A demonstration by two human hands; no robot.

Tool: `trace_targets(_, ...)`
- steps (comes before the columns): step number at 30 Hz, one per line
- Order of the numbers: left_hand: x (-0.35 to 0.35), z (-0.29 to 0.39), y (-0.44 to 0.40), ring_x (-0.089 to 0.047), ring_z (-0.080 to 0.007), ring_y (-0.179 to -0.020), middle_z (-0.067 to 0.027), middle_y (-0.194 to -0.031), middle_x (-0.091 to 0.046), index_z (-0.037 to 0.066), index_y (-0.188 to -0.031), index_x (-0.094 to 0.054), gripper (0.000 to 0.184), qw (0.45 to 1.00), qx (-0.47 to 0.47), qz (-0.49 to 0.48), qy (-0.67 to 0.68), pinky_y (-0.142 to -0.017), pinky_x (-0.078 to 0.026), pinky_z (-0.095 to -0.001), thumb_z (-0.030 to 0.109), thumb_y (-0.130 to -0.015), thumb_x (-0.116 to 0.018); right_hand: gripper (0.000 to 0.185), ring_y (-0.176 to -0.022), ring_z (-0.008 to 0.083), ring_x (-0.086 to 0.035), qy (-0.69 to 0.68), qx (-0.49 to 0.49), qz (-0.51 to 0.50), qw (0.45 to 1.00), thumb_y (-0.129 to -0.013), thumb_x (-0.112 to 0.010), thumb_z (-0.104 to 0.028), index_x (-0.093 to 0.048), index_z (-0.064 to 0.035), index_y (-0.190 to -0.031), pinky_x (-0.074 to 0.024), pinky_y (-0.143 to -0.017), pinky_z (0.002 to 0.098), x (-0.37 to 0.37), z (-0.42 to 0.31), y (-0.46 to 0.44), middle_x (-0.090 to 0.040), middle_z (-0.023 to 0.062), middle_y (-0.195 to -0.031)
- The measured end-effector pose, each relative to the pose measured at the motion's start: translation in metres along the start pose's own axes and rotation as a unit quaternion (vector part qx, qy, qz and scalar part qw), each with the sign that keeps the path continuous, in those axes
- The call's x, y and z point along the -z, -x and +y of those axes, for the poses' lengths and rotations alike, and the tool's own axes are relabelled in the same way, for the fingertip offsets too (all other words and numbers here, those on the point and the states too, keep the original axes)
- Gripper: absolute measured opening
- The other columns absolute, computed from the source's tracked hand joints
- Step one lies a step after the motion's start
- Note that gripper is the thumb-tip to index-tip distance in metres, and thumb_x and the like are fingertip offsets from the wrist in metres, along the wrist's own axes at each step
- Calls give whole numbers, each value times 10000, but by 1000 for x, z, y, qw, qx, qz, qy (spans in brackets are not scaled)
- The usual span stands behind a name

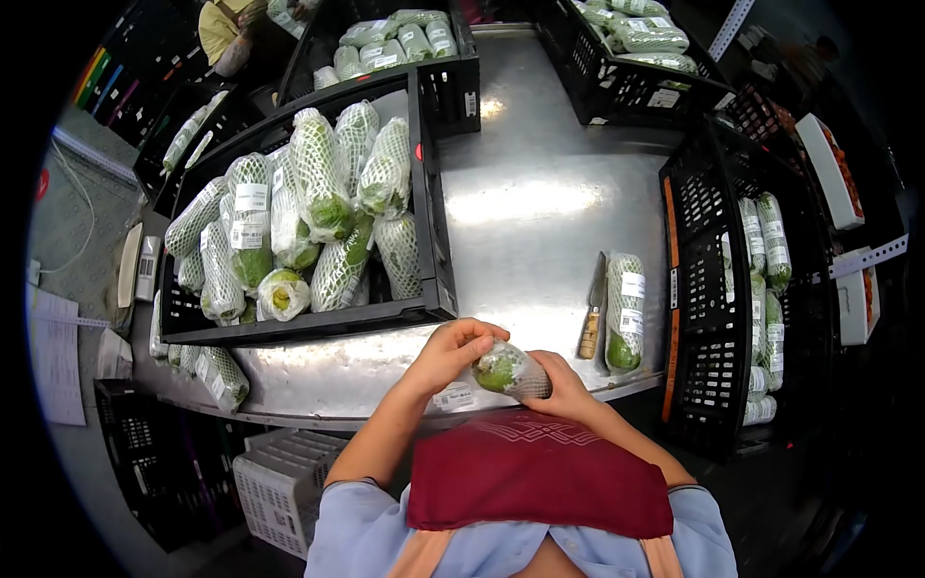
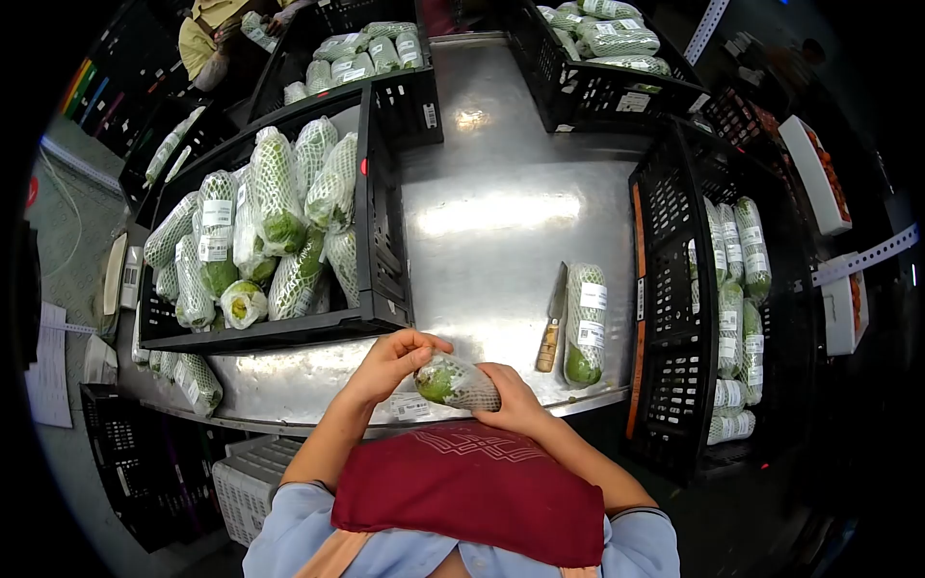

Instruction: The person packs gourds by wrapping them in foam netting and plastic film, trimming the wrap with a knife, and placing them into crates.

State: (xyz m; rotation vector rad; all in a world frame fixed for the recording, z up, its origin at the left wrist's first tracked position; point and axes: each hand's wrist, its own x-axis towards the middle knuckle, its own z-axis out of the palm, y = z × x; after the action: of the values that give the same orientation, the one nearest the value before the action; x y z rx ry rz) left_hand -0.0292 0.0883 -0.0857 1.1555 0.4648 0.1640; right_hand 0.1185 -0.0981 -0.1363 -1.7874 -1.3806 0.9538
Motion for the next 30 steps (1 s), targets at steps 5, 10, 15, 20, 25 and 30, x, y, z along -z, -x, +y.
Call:
trace_targets(5, -3, 5, 6, -530, -151, -997, -118, -1101, -579, 32, -901, -547, 191, 999, -3, 3, -32, -850, -422, -295, 208, -847, -601, 703, -1121, 334, -421, -9, 9, -9, 1000, -633, -711, -230, -400, -31, -1231, -361, -941, 391, -1, 6, 0, -446, 189, -1190)
trace_targets(10, 0, 5, 13, -526, -172, -1022, -128, -1100, -577, 31, -913, -527, 177, 1000, -2, -7, -15, -888, -405, -313, 173, -841, -605, 704, -1123, 336, -419, -12, 23, -13, 1000, -629, -712, -212, -397, -29, -1231, -357, -944, 395, 0, 4, -2, -444, 191, -1190)
trace_targets(15, 3, -8, 8, -525, -187, -1030, -144, -1106, -570, 23, -925, -519, 220, 999, -18, 18, 41, -899, -401, -324, 219, -855, -591, 715, -1130, 340, -412, -22, 23, -10, 999, -631, -706, -207, -385, -22, -1241, -353, -949, 397, -1, 7, -2, -435, 198, -1203)
trace_targets(20, -4, -10, 7, -500, -241, -1097, -152, -1134, -547, 34, -946, -523, 213, 991, -36, 9, 129, -936, -391, -371, 228, -871, -565, 726, -1146, 338, -403, -42, 12, -7, 999, -633, -702, -211, -375, -12, -1250, -345, -962, 394, 0, 13, 0, -427, 202, -1214)
trace_targets(25, -8, -10, 5, -460, -275, -1158, -138, -1152, -536, 69, -975, -535, 195, 981, -54, -2, 187, -987, -352, -407, 232, -870, -562, 729, -1140, 337, -412, -52, 13, -3, 999, -634, -704, -204, -371, -14, -1255, -347, -963, 393, 0, 16, 0, -429, 202, -1212)
trace_targets(30, -10, -17, 5, -409, -283, -1211, -121, -1180, -515, 84, -980, -543, 205, 966, -67, 24, 248, -1016, -318, -407, 252, -866, -566, 723, -1131, 337, -421, -59, 19, 3, 998, -636, -702, -196, -373, -12, -1253, -353, -957, 390, -1, 18, 0, -437, 203, -1202)
